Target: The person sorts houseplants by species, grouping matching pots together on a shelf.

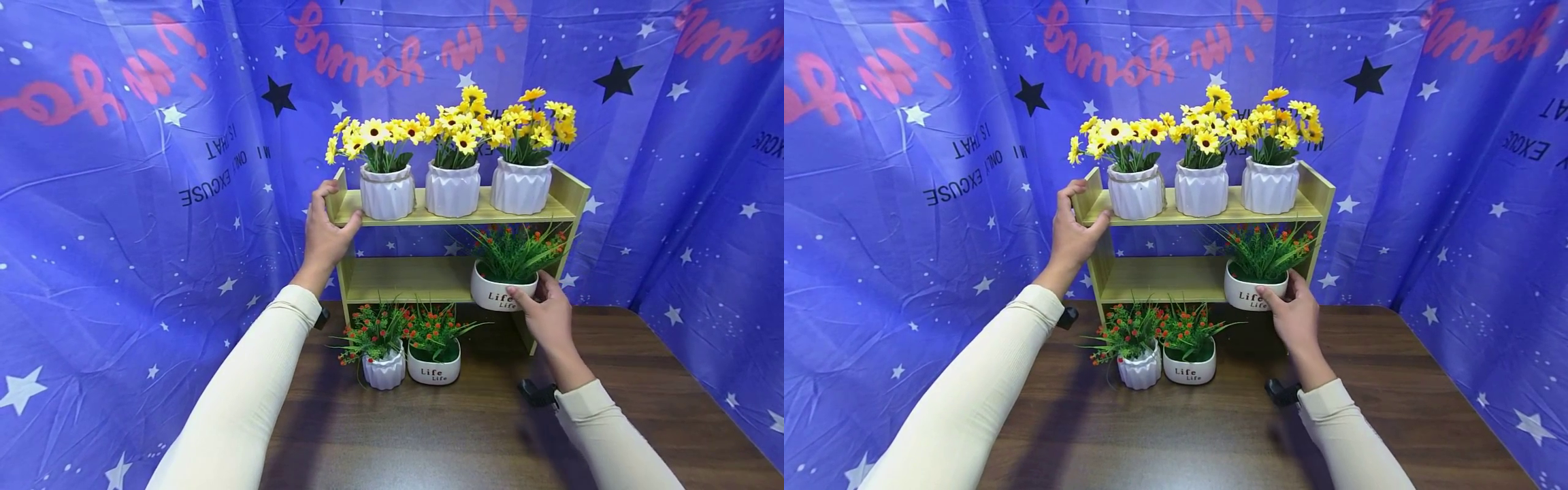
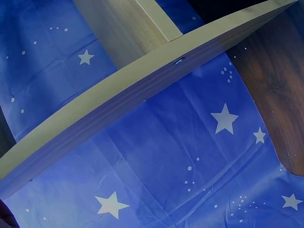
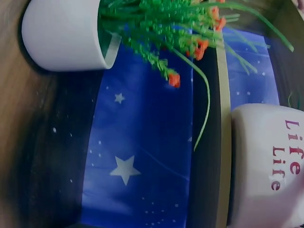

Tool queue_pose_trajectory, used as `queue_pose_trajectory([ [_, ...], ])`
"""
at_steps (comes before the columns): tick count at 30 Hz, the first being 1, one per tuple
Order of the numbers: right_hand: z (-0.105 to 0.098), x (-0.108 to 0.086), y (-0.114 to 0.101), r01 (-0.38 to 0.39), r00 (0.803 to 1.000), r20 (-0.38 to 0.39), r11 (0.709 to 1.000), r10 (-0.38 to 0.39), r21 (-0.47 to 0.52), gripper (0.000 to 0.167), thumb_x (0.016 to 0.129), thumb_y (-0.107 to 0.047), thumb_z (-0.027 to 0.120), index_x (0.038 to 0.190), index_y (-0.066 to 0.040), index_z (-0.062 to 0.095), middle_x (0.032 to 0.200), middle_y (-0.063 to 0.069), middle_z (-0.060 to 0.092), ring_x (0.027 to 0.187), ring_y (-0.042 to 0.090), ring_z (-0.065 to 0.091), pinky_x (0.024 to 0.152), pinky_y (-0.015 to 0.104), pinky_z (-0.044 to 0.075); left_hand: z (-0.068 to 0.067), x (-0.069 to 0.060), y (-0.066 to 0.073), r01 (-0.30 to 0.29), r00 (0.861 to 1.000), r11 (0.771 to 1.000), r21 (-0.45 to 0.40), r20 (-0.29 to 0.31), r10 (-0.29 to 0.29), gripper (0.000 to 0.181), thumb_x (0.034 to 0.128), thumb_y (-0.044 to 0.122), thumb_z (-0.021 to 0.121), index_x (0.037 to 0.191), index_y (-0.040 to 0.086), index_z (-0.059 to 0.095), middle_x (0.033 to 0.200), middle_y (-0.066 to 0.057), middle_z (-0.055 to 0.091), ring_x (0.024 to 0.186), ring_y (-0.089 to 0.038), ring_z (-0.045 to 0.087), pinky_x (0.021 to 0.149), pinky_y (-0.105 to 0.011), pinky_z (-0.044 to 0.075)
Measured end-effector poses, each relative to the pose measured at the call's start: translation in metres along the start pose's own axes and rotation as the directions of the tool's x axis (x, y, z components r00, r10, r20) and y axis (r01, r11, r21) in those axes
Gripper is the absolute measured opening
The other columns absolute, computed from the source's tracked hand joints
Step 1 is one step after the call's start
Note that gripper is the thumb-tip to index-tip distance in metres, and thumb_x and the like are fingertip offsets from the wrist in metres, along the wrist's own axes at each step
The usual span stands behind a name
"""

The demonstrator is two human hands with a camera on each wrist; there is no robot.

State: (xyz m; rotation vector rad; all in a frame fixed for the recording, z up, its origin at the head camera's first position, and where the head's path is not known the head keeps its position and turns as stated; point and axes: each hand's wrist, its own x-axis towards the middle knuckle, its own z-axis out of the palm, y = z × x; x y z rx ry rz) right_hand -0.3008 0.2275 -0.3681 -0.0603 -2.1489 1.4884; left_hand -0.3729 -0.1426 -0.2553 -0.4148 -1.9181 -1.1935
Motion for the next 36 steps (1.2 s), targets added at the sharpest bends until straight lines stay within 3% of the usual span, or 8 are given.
queue_pose_trajectory([
  [8, 0.001, 0.017, 0.001, -0.006, 0.999, 0.038, 0.998, 0.008, -0.062, 0.07, 0.092, -0.035, 0.071, 0.147, -0.002, 0.044, 0.131, 0.021, 0.061, 0.118, 0.029, 0.056, 0.088, 0.026, 0.044, 0.001, 0.0, 0.0, -0.025, 1.0, 1.0, -0.002, -0.012, 0.025, 0.053, 0.0808, 0.017, 0.077, 0.123, 0.009, 0.046, 0.144, 0.001, 0.05, 0.129, -0.021, 0.045, 0.106, -0.034, 0.033],
  [15, 0.003, 0.027, 0.002, -0.005, 0.996, 0.084, 1.0, 0.005, 0.001, 0.069, 0.093, -0.031, 0.07, 0.148, -0.001, 0.042, 0.138, 0.021, 0.056, 0.125, 0.029, 0.053, 0.094, 0.028, 0.046, 0.001, 0.001, -0.003, -0.06, 0.998, 0.998, 0.002, -0.022, 0.06, 0.052, 0.0805, 0.014, 0.075, 0.122, 0.004, 0.046, 0.143, -0.003, 0.051, 0.128, -0.024, 0.047, 0.105, -0.036, 0.034],
  [23, 0.006, 0.035, 0.002, 0.026, 0.992, 0.122, 0.999, -0.03, 0.033, 0.067, 0.095, -0.029, 0.067, 0.149, 0.0, 0.039, 0.136, 0.023, 0.056, 0.121, 0.03, 0.053, 0.083, 0.015, 0.043, 0.0, 0.0, -0.002, -0.056, 0.998, 0.998, -0.006, -0.016, 0.056, 0.051, 0.0805, 0.015, 0.075, 0.122, 0.006, 0.046, 0.144, -0.002, 0.05, 0.128, -0.024, 0.046, 0.105, -0.038, 0.034],
  [26, 0.007, 0.039, 0.003, 0.035, 0.99, 0.134, 0.999, -0.036, 0.01, 0.067, 0.096, -0.029, 0.066, 0.149, 0.001, 0.038, 0.136, 0.024, 0.055, 0.121, 0.031, 0.053, 0.086, 0.019, 0.043, 0.0, 0.0, -0.002, -0.062, 0.998, 0.998, -0.008, -0.021, 0.062, 0.051, 0.08, 0.016, 0.076, 0.121, 0.006, 0.047, 0.143, -0.002, 0.051, 0.128, -0.025, 0.047, 0.105, -0.04, 0.033],
  [32, 0.011, 0.048, 0.005, 0.047, 0.989, 0.144, 0.999, -0.044, -0.017, 0.066, 0.097, -0.027, 0.064, 0.149, 0.003, 0.036, 0.135, 0.027, 0.053, 0.121, 0.035, 0.051, 0.099, 0.044, 0.041, 0.0, 0.001, -0.003, -0.069, 0.997, 0.998, 0.002, -0.025, 0.069, 0.051, 0.0802, 0.016, 0.075, 0.121, 0.006, 0.047, 0.142, -0.002, 0.052, 0.128, -0.025, 0.047, 0.105, -0.039, 0.034],
  [36, 0.013, 0.053, 0.004, 0.039, 0.988, 0.151, 0.999, -0.037, -0.012, 0.066, 0.098, -0.025, 0.063, 0.15, 0.003, 0.033, 0.137, 0.028, 0.051, 0.124, 0.037, 0.048, 0.103, 0.049, 0.037, 0.001, 0.001, -0.004, -0.075, 0.997, 0.997, -0.006, -0.026, 0.075, 0.051, 0.0801, 0.015, 0.075, 0.121, 0.005, 0.047, 0.143, -0.003, 0.052, 0.129, -0.025, 0.047, 0.106, -0.039, 0.034],
])
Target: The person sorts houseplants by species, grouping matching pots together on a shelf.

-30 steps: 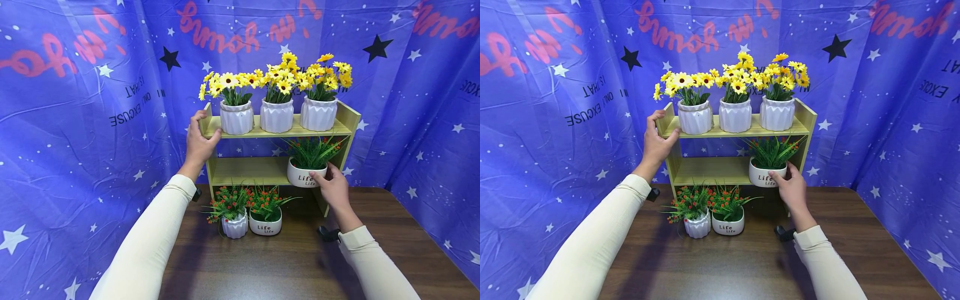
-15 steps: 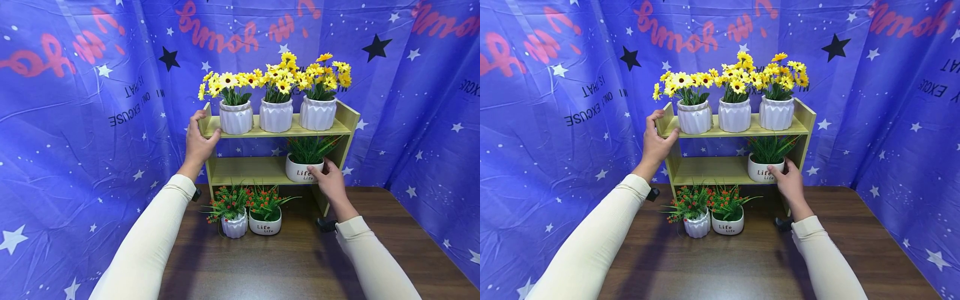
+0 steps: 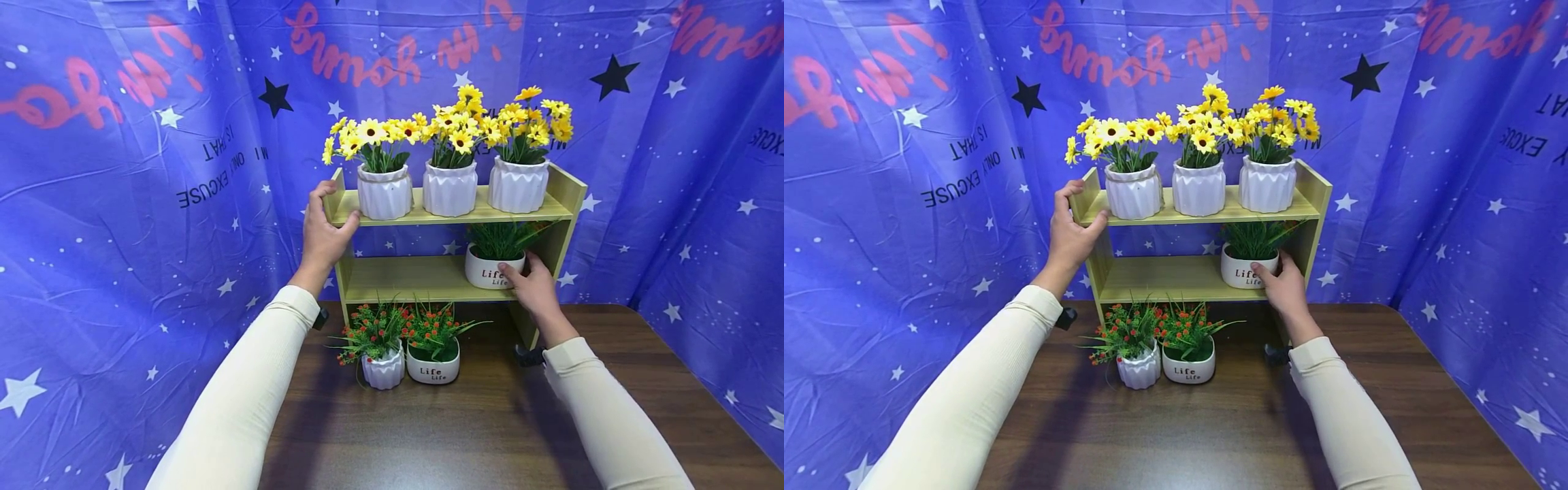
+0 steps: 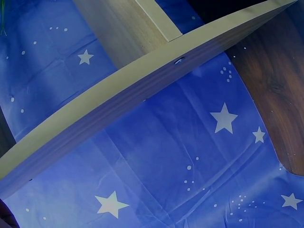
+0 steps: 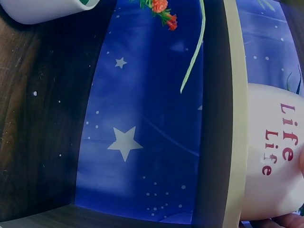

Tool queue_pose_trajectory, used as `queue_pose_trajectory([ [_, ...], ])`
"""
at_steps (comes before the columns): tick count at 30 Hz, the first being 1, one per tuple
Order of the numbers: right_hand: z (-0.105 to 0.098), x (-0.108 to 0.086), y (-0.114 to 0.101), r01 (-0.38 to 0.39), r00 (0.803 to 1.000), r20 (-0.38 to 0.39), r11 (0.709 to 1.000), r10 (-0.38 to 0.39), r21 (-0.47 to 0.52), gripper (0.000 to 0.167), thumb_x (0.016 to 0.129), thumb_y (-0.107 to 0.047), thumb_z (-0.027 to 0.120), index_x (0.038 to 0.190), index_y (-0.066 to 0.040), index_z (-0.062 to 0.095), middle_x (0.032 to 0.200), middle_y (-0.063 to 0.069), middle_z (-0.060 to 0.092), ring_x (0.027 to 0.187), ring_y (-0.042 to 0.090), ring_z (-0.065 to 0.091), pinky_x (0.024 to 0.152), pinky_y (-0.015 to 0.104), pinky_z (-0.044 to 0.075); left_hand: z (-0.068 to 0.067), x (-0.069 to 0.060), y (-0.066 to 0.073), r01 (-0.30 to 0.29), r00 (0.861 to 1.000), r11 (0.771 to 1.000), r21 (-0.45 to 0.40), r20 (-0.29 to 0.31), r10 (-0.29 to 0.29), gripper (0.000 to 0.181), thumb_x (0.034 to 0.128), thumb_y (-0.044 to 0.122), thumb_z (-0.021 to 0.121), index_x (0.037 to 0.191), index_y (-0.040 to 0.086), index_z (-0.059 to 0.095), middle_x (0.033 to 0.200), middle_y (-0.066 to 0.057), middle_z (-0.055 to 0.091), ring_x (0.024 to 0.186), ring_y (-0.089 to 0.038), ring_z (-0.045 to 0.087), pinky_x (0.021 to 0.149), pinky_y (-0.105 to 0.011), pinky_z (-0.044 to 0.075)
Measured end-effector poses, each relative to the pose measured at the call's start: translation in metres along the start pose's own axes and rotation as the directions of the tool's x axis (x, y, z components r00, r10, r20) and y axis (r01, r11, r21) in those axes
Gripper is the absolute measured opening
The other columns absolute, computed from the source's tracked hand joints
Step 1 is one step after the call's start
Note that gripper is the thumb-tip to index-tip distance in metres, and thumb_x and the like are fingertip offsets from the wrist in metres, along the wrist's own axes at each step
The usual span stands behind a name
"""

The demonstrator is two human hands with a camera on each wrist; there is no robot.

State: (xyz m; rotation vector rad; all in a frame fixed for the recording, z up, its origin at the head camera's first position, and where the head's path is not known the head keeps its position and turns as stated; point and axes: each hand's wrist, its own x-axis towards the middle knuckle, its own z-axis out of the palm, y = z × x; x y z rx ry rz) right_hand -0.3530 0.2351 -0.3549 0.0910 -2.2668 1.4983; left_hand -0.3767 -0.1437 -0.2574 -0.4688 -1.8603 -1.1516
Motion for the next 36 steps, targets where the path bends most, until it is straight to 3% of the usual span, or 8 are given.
queue_pose_trajectory([
  [11, 0.003, 0.005, 0.001, -0.022, 0.999, -0.024, 1.0, 0.022, 0.008, 0.066, 0.098, -0.023, 0.063, 0.152, -0.001, 0.032, 0.143, 0.025, 0.048, 0.13, 0.034, 0.046, 0.107, 0.048, 0.035, 0.0, 0.001, 0.001, -0.001, 1.0, 1.0, -0.005, 0.008, 0.001, 0.051, 0.081, 0.016, 0.075, 0.121, 0.005, 0.046, 0.142, -0.003, 0.051, 0.129, -0.024, 0.046, 0.105, -0.037, 0.035],
  [17, 0.006, -0.016, -0.002, -0.016, 0.989, -0.143, 0.999, 0.021, 0.035, 0.066, 0.096, -0.024, 0.066, 0.149, 0.002, 0.037, 0.146, 0.023, 0.046, 0.134, 0.034, 0.044, 0.109, 0.047, 0.036, 0.0, 0.0, 0.001, -0.008, 1.0, 1.0, -0.009, 0.001, 0.008, 0.05, 0.0803, 0.016, 0.074, 0.121, 0.005, 0.046, 0.142, -0.006, 0.052, 0.128, -0.025, 0.047, 0.105, -0.038, 0.034],
  [23, 0.009, -0.044, 0.0, 0.036, 0.967, -0.253, 0.999, -0.039, -0.013, 0.05, 0.094, -0.019, 0.069, 0.134, 0.006, 0.053, 0.134, 0.026, 0.055, 0.127, 0.038, 0.05, 0.105, 0.051, 0.039, 0.0, 0.0, 0.001, -0.02, 1.0, 1.0, -0.018, -0.008, 0.019, 0.051, 0.0794, 0.014, 0.075, 0.12, 0.004, 0.046, 0.141, -0.007, 0.052, 0.128, -0.026, 0.047, 0.105, -0.04, 0.034],
  [29, 0.012, -0.071, 0.007, 0.041, 0.97, -0.241, 0.999, -0.045, -0.021, 0.049, 0.091, -0.017, 0.072, 0.131, 0.005, 0.055, 0.124, 0.025, 0.059, 0.116, 0.035, 0.055, 0.097, 0.05, 0.043, -0.001, 0.0, 0.003, 0.003, 1.0, 1.0, -0.011, -0.002, -0.003, 0.051, 0.0797, 0.016, 0.075, 0.121, 0.006, 0.046, 0.141, -0.006, 0.052, 0.128, -0.025, 0.047, 0.105, -0.039, 0.034],
  [36, 0.02, -0.096, 0.024, -0.005, 0.989, -0.145, 1.0, 0.003, -0.014, 0.057, 0.091, -0.026, 0.074, 0.135, 0.002, 0.052, 0.133, 0.023, 0.057, 0.125, 0.034, 0.052, 0.101, 0.049, 0.044, 0.0, 0.0, 0.002, 0.012, 1.0, 1.0, 0.005, 0.005, -0.012, 0.051, 0.0806, 0.016, 0.075, 0.121, 0.006, 0.046, 0.142, -0.003, 0.052, 0.128, -0.025, 0.047, 0.105, -0.038, 0.035],
])
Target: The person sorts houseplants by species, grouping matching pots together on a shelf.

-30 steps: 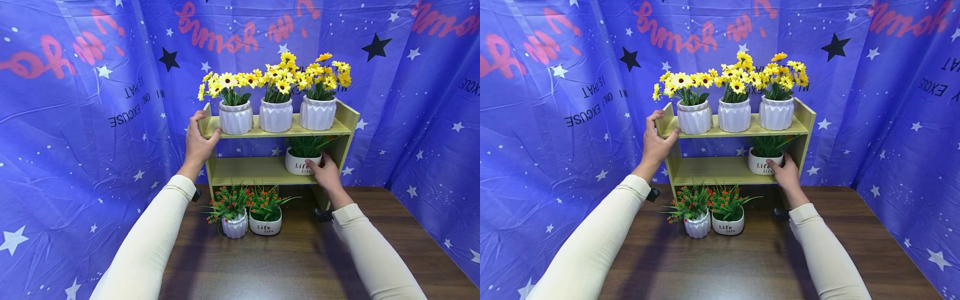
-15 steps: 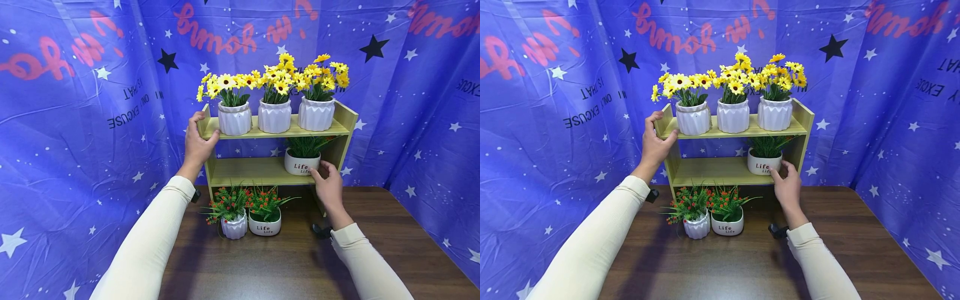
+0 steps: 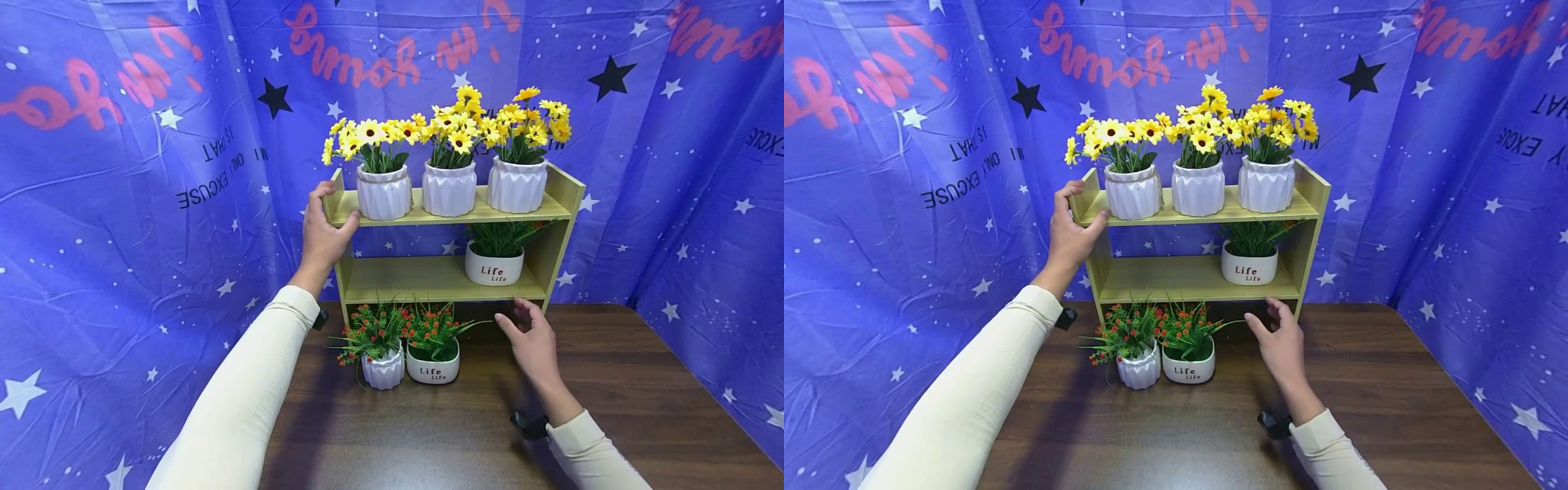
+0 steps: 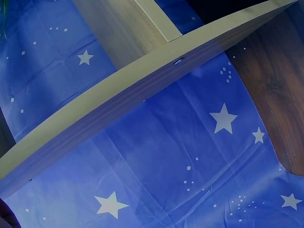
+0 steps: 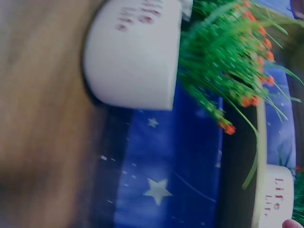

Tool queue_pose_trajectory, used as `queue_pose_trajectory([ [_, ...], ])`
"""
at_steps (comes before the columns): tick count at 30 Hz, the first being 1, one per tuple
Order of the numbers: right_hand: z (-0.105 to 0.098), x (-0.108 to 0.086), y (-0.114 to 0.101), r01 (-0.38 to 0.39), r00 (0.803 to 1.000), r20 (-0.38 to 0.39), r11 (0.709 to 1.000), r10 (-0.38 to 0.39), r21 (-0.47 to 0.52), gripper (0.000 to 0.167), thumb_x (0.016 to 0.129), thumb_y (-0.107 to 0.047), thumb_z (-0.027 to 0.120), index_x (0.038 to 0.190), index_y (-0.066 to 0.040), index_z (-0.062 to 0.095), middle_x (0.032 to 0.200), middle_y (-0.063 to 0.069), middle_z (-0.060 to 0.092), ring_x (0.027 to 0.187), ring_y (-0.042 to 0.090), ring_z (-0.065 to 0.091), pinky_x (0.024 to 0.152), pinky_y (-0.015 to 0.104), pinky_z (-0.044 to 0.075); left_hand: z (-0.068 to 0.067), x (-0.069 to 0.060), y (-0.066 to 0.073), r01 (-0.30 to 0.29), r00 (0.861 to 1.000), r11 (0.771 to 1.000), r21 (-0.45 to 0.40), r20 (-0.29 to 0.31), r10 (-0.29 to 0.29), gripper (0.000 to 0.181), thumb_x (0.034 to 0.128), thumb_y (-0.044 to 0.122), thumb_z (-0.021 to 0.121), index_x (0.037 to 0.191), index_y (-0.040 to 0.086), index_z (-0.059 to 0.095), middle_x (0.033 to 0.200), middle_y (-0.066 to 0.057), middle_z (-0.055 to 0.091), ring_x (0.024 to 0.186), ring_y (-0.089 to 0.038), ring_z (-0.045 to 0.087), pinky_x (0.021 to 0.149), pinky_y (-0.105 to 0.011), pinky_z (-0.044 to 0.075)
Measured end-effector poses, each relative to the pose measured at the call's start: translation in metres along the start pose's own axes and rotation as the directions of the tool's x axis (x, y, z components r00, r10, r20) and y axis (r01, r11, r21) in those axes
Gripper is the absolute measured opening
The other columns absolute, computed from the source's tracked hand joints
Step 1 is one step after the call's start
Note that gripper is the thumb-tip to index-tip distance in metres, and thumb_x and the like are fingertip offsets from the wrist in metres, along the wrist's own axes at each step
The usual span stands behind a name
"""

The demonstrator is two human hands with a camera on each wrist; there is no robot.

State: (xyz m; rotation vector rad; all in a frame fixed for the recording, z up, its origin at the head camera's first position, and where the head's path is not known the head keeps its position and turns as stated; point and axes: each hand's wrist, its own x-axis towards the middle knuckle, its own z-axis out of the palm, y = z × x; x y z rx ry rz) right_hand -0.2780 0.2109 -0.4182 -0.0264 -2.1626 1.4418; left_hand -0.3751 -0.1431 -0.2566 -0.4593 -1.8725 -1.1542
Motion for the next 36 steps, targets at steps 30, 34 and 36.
queue_pose_trajectory([
  [30, 0.081, -0.055, 0.043, -0.171, 0.934, 0.324, 0.985, 0.154, 0.027, 0.072, 0.085, -0.022, 0.079, 0.139, 0.007, 0.043, 0.138, 0.031, 0.05, 0.128, 0.044, 0.049, 0.105, 0.054, 0.039, 0.004, 0.001, -0.002, -0.01, 1.0, 1.0, -0.025, -0.005, 0.01, 0.051, 0.0799, 0.014, 0.075, 0.121, 0.004, 0.047, 0.142, -0.009, 0.052, 0.126, -0.028, 0.048, 0.104, -0.04, 0.035],
  [34, 0.089, -0.057, 0.046, -0.175, 0.938, 0.313, 0.983, 0.148, 0.058, 0.07, 0.084, -0.02, 0.08, 0.137, 0.006, 0.045, 0.135, 0.029, 0.054, 0.126, 0.042, 0.051, 0.103, 0.053, 0.042, 0.003, 0.001, -0.001, -0.008, 1.0, 1.0, -0.031, -0.013, 0.007, 0.051, 0.0791, 0.013, 0.076, 0.12, 0.004, 0.047, 0.142, -0.009, 0.052, 0.126, -0.026, 0.048, 0.103, -0.038, 0.035],
  [36, 0.091, -0.057, 0.046, -0.177, 0.941, 0.301, 0.983, 0.153, 0.053, 0.07, 0.082, -0.021, 0.081, 0.137, 0.006, 0.046, 0.134, 0.027, 0.055, 0.125, 0.041, 0.052, 0.102, 0.053, 0.042, 0.002, 0.001, 0.0, -0.006, 1.0, 0.999, -0.032, -0.011, 0.005, 0.051, 0.0792, 0.014, 0.076, 0.12, 0.005, 0.047, 0.142, -0.007, 0.052, 0.127, -0.025, 0.047, 0.104, -0.039, 0.035],
])
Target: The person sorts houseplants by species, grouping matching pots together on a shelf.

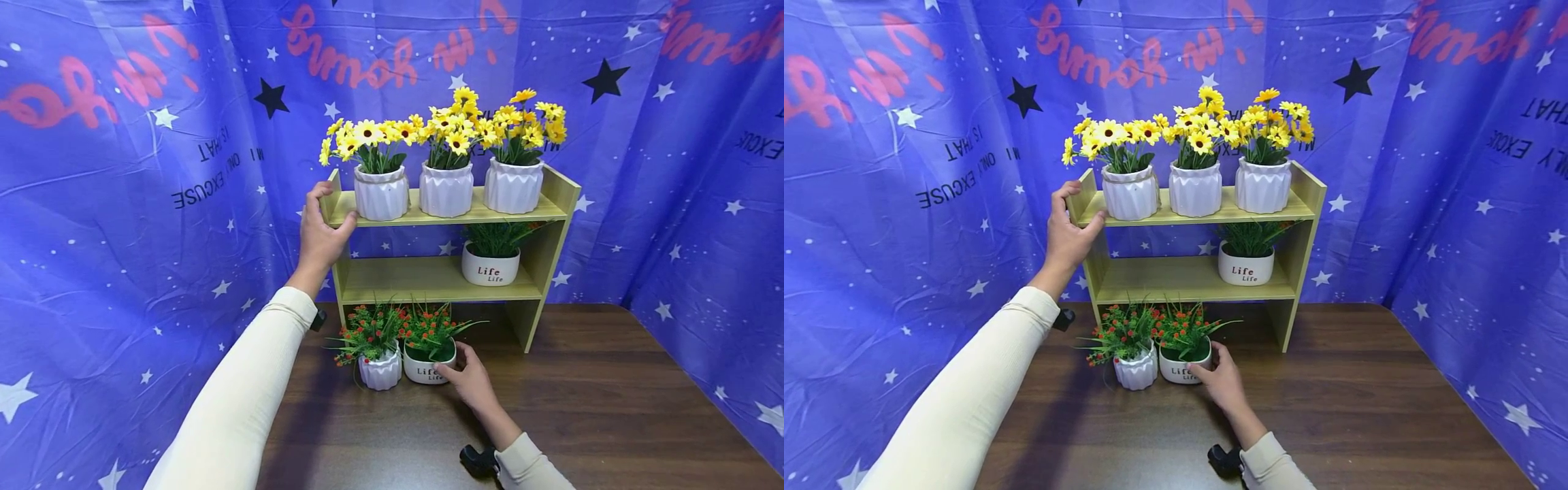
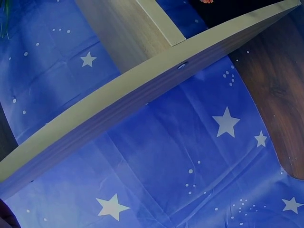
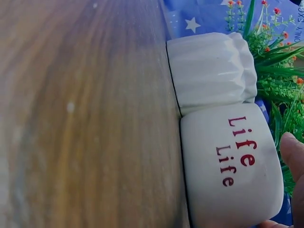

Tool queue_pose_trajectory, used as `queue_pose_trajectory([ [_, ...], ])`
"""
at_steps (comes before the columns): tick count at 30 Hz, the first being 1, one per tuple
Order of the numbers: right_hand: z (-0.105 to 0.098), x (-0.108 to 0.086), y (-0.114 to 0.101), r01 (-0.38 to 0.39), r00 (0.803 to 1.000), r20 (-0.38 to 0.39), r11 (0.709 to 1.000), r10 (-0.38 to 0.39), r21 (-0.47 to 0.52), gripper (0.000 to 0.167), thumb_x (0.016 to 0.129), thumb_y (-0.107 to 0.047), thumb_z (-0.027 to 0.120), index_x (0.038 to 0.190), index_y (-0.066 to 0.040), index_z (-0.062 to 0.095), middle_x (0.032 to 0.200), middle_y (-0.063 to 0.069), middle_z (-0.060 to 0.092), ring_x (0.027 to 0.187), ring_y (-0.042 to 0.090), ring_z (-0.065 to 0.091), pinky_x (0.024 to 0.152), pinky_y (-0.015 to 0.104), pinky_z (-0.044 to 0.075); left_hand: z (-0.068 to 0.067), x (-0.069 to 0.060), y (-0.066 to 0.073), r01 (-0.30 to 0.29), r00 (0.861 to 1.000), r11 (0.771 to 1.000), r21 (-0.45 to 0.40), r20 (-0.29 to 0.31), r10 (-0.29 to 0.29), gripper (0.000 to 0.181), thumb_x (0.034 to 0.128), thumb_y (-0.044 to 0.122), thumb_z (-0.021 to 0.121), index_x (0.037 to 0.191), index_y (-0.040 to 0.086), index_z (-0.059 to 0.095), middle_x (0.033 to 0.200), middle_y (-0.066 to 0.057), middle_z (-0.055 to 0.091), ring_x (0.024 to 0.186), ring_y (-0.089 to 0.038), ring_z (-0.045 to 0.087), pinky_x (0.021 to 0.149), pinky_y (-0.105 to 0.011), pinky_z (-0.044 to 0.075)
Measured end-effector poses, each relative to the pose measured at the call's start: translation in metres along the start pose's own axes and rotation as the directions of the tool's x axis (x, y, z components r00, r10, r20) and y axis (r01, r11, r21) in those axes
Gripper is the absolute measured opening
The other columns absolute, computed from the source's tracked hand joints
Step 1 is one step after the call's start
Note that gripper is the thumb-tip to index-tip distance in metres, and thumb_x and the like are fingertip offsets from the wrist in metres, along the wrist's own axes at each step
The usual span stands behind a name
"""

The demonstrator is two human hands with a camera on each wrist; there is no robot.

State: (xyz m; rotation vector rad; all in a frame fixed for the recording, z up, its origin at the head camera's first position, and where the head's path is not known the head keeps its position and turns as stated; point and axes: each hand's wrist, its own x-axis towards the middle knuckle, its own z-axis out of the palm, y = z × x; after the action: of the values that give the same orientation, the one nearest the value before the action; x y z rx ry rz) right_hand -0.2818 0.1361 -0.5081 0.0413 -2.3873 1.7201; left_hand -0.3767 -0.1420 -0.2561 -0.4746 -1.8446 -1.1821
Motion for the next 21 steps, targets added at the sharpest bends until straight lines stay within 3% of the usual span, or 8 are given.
queue_pose_trajectory([
  [6, 0.005, 0.007, -0.005, 0.032, 0.999, -0.017, 0.998, -0.033, -0.048, 0.077, 0.081, -0.025, 0.083, 0.139, 0.006, 0.043, 0.135, 0.027, 0.054, 0.124, 0.04, 0.052, 0.1, 0.053, 0.043, -0.002, 0.007, 0.001, -0.031, 1.0, 1.0, -0.003, -0.002, 0.031, 0.051, 0.0805, 0.014, 0.075, 0.121, 0.005, 0.045, 0.141, -0.009, 0.051, 0.127, -0.026, 0.047, 0.104, -0.04, 0.034],
  [10, 0.008, 0.01, -0.007, 0.023, 1.0, -0.011, 0.998, -0.024, -0.061, 0.084, 0.08, -0.026, 0.083, 0.143, 0.006, 0.038, 0.14, 0.028, 0.049, 0.129, 0.041, 0.048, 0.104, 0.054, 0.039, -0.003, 0.009, 0.001, -0.022, 1.0, 1.0, 0.009, -0.001, 0.022, 0.052, 0.0805, 0.015, 0.076, 0.121, 0.005, 0.045, 0.142, -0.007, 0.051, 0.128, -0.025, 0.046, 0.106, -0.039, 0.033],
  [16, 0.012, 0.011, -0.002, 0.001, 1.0, -0.027, 0.999, -0.002, -0.054, 0.096, 0.077, -0.023, 0.085, 0.148, 0.008, 0.028, 0.146, 0.033, 0.041, 0.135, 0.041, 0.041, 0.109, 0.053, 0.032, -0.002, 0.006, 0.003, 0.002, 1.0, 1.0, 0.002, 0.018, -0.002, 0.052, 0.0809, 0.018, 0.075, 0.122, 0.006, 0.046, 0.142, -0.006, 0.051, 0.13, -0.023, 0.045, 0.107, -0.038, 0.033],
  [21, 0.016, 0.007, 0.003, -0.006, 1.0, -0.023, 0.997, 0.004, -0.074, 0.097, 0.075, -0.024, 0.086, 0.147, 0.008, 0.029, 0.141, 0.033, 0.046, 0.13, 0.041, 0.046, 0.107, 0.053, 0.036, -0.003, 0.0, 0.002, 0.005, 1.0, 1.0, -0.011, 0.02, -0.005, 0.052, 0.0803, 0.015, 0.075, 0.122, 0.003, 0.046, 0.142, -0.01, 0.051, 0.129, -0.026, 0.045, 0.106, -0.041, 0.033],
])
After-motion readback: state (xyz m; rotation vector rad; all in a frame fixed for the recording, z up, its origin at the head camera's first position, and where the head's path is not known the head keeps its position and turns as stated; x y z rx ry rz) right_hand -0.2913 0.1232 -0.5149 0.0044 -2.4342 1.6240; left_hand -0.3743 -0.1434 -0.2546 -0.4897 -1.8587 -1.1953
